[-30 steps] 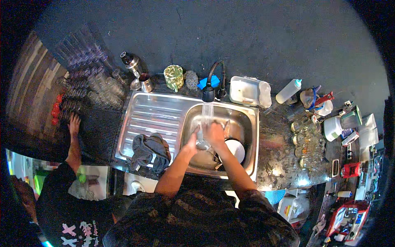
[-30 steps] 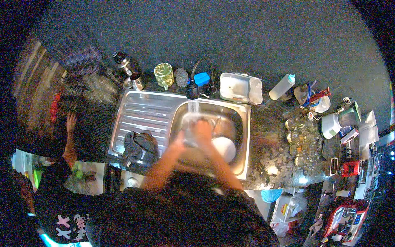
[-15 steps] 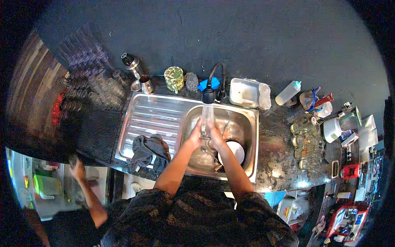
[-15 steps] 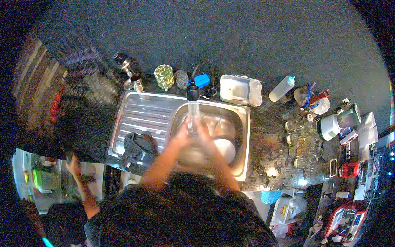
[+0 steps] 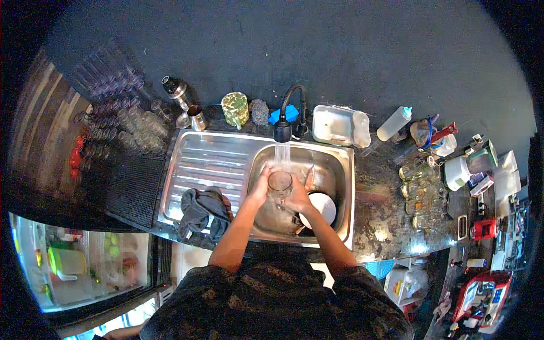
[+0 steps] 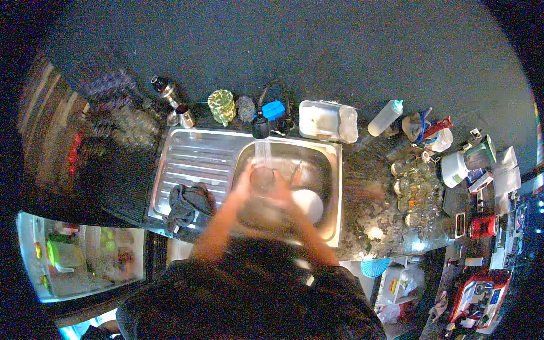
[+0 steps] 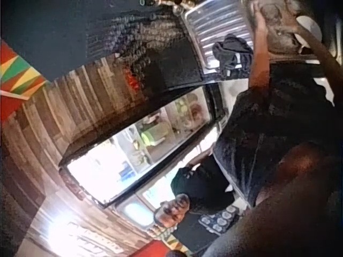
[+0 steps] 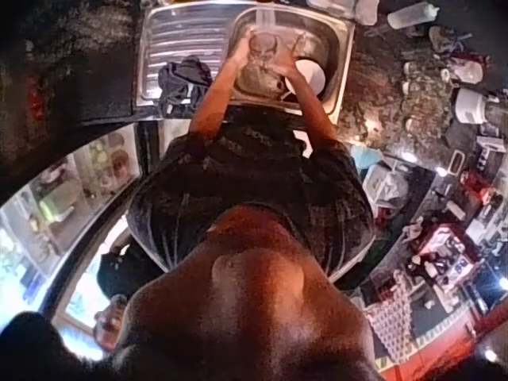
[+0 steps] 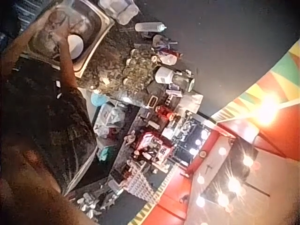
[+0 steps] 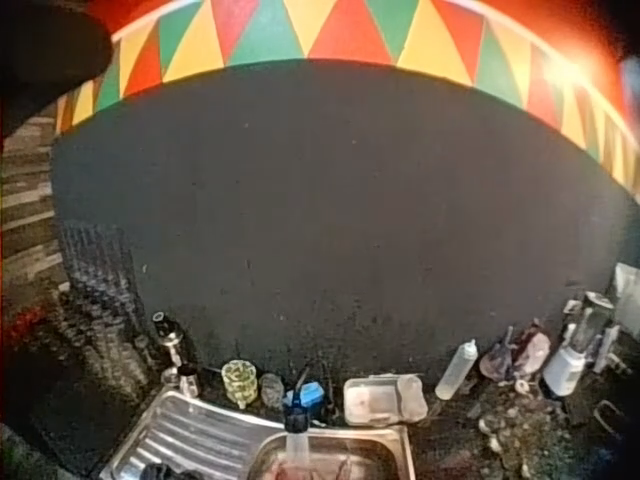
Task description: The recorder is washing and rinsing glass cups and bottles at a bar sink.
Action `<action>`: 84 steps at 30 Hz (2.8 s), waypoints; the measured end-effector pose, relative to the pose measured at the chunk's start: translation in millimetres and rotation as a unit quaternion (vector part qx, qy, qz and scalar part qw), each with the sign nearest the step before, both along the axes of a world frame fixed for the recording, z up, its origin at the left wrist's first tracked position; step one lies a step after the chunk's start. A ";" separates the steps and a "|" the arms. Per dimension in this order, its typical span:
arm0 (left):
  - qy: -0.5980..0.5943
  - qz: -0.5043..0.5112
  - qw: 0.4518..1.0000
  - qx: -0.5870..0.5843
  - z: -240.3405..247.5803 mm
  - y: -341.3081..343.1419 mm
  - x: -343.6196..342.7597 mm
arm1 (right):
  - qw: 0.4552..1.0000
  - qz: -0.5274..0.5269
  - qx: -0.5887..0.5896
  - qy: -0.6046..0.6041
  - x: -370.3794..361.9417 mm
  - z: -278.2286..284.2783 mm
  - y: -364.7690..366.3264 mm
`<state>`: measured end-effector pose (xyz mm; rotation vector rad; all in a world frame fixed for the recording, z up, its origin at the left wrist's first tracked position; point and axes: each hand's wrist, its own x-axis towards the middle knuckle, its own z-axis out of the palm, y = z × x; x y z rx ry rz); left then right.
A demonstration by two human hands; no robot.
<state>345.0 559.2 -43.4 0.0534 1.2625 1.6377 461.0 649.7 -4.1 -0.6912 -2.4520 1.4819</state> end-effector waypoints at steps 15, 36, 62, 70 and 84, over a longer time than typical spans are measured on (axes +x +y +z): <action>0.032 -0.006 0.999 -0.031 -41.0 -24.7 -6.2 | 0.996 -0.039 -0.039 0.069 -6.8 -18.4 2.6; 0.071 -0.030 0.996 -0.055 -61.0 -24.6 -6.8 | 0.992 -0.118 -0.014 0.032 -6.7 -15.4 12.7; -0.011 -0.119 0.989 0.084 -49.2 -35.2 24.0 | 0.873 -0.005 -0.486 -0.039 2.2 6.7 6.2; 0.212 0.051 0.976 -0.009 -55.6 -7.3 22.8 | 0.945 -0.087 -0.304 0.083 -17.2 -67.4 -2.4; -0.178 0.035 0.982 0.051 8.1 -11.5 22.6 | 0.990 -0.092 -0.005 -0.106 -19.4 -87.9 44.0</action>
